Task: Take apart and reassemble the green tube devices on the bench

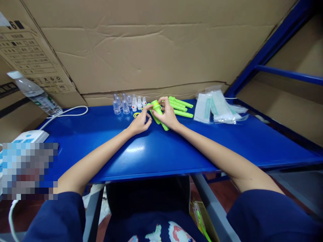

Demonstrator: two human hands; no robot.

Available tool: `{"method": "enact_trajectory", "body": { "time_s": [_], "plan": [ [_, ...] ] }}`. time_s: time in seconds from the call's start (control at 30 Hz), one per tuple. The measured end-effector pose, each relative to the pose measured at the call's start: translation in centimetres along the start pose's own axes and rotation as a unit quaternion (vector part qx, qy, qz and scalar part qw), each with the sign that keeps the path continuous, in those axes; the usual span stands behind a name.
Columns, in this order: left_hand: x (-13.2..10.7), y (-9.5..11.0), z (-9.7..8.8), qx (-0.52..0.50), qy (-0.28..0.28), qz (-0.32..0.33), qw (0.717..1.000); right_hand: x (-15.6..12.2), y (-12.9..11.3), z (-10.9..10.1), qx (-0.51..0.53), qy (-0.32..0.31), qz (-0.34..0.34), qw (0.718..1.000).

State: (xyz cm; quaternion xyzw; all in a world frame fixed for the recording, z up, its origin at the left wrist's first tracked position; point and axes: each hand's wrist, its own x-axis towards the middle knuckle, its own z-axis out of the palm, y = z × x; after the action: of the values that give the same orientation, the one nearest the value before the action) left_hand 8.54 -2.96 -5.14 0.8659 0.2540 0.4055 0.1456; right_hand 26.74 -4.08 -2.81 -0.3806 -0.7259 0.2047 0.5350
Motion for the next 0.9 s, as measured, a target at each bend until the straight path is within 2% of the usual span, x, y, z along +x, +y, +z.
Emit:
{"method": "enact_trajectory", "body": {
  "time_s": [0.3, 0.63, 0.9],
  "plan": [
    [-0.01, -0.2, 0.0, -0.012, 0.015, 0.003, 1.0, 0.16, 0.33, -0.06, -0.001, -0.004, -0.018, 1.0],
    [0.14, -0.15, -0.32, -0.105, 0.028, -0.022, 0.994, 0.13, 0.29, 0.04, -0.018, -0.005, -0.043, 0.999],
    [0.09, -0.46, -0.04, -0.093, 0.027, -0.03, 0.995, 0.07, 0.48, 0.12, -0.014, 0.0, -0.028, 1.0]
  ]
}}
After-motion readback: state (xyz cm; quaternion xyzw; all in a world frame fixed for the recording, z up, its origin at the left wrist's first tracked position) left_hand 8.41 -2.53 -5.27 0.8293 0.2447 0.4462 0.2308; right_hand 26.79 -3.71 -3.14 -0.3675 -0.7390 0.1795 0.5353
